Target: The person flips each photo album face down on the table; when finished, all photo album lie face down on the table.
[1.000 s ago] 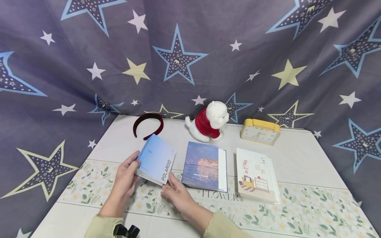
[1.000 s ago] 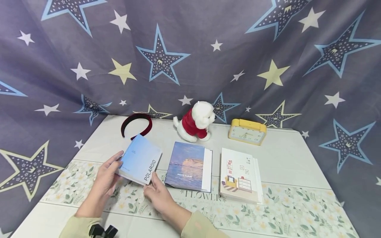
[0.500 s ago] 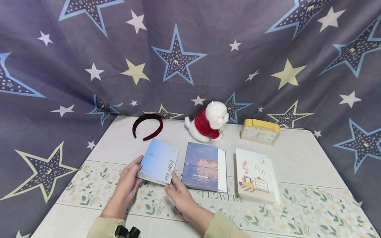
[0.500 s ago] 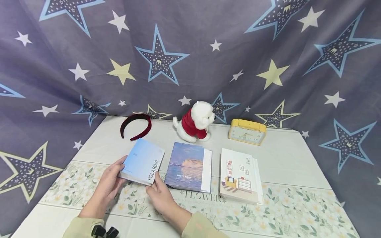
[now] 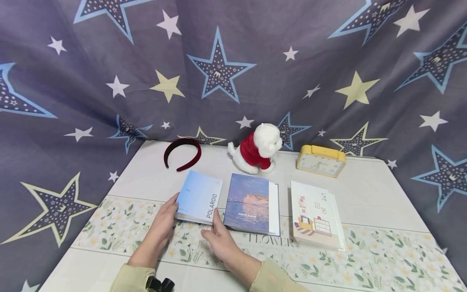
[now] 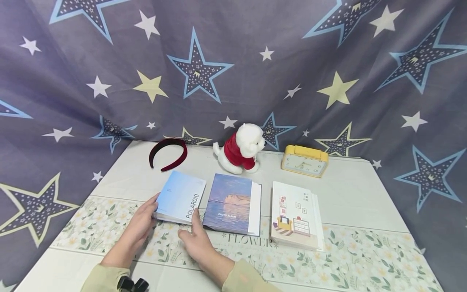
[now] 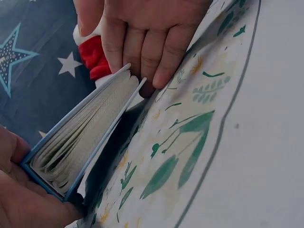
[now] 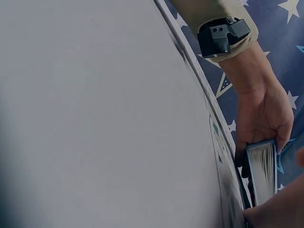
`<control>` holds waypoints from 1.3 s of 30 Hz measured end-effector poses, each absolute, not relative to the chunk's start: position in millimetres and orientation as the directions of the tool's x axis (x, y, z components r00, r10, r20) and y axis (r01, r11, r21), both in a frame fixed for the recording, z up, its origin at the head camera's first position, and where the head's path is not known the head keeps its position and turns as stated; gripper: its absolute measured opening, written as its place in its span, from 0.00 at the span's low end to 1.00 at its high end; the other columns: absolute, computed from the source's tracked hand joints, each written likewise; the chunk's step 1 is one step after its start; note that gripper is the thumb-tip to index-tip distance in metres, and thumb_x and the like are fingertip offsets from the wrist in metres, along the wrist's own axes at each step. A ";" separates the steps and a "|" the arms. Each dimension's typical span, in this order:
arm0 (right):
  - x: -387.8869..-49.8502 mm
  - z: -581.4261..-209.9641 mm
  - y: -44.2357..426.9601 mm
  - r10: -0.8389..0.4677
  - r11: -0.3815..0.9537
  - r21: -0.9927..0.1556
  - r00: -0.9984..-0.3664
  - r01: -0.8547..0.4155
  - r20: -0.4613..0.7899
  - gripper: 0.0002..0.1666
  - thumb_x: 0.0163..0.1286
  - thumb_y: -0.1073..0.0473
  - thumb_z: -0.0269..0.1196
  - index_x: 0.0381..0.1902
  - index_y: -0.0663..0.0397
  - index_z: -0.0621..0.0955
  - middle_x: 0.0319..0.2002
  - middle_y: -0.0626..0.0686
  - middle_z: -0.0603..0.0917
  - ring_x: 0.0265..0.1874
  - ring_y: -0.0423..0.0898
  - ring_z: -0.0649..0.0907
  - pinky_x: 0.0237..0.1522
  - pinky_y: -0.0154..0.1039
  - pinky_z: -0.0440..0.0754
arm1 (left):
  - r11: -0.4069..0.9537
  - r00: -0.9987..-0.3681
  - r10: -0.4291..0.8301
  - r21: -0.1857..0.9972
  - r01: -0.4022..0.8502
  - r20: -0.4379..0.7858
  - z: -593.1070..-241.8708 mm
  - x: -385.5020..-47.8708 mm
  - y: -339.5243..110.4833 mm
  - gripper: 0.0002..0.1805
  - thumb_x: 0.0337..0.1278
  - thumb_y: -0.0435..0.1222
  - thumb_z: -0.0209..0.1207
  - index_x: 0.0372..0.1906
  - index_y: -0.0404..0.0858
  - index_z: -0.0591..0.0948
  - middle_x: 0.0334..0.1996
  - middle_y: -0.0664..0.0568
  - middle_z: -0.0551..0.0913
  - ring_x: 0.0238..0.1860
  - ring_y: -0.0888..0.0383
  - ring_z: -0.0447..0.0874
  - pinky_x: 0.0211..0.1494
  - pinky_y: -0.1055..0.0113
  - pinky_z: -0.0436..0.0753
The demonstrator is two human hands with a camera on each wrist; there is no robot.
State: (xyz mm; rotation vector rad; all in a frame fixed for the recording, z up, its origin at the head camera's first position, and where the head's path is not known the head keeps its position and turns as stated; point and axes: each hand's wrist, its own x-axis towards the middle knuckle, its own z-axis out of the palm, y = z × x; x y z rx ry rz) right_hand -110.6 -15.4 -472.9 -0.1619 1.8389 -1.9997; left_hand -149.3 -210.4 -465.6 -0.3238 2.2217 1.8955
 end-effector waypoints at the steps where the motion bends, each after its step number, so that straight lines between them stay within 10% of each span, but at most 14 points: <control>1: -110.4 -472.4 -15.4 -0.376 -0.030 -0.974 -0.906 0.224 -0.197 0.47 0.72 0.60 0.53 0.77 0.58 0.39 0.77 0.60 0.36 0.75 0.58 0.46 0.72 0.51 0.47 | 0.164 -0.956 -0.035 0.942 -0.293 -0.291 -466.0 -149.6 -210.4 0.29 0.77 0.40 0.31 0.78 0.41 0.49 0.77 0.44 0.48 0.77 0.44 0.38 0.74 0.44 0.43; 17: -110.1 -466.8 -17.1 -0.369 0.161 -0.969 -0.899 0.187 -0.234 0.51 0.68 0.56 0.56 0.78 0.60 0.40 0.78 0.59 0.37 0.76 0.55 0.39 0.72 0.57 0.36 | 0.275 -0.980 -0.042 0.941 -0.196 -0.192 -475.9 -152.6 -203.3 0.29 0.76 0.32 0.32 0.77 0.34 0.47 0.76 0.40 0.49 0.77 0.46 0.43 0.76 0.52 0.46; 30: -99.5 -452.4 -3.5 -0.460 0.274 -0.961 -0.872 0.038 -0.166 0.48 0.68 0.52 0.57 0.75 0.69 0.49 0.76 0.64 0.44 0.75 0.57 0.46 0.72 0.58 0.45 | 0.376 -0.977 -0.129 0.904 -0.204 -0.167 -472.2 -155.9 -201.6 0.30 0.73 0.30 0.37 0.76 0.31 0.50 0.75 0.35 0.49 0.76 0.41 0.44 0.75 0.49 0.47; 39: -89.6 -437.9 31.3 -0.476 0.288 -0.952 -0.878 -0.104 -0.049 0.38 0.71 0.51 0.56 0.74 0.58 0.61 0.74 0.60 0.58 0.71 0.57 0.63 0.67 0.52 0.65 | 0.666 -0.988 -0.155 0.736 -0.126 -0.030 -459.9 -153.1 -194.5 0.35 0.68 0.33 0.48 0.75 0.29 0.51 0.74 0.32 0.50 0.74 0.36 0.48 0.74 0.45 0.50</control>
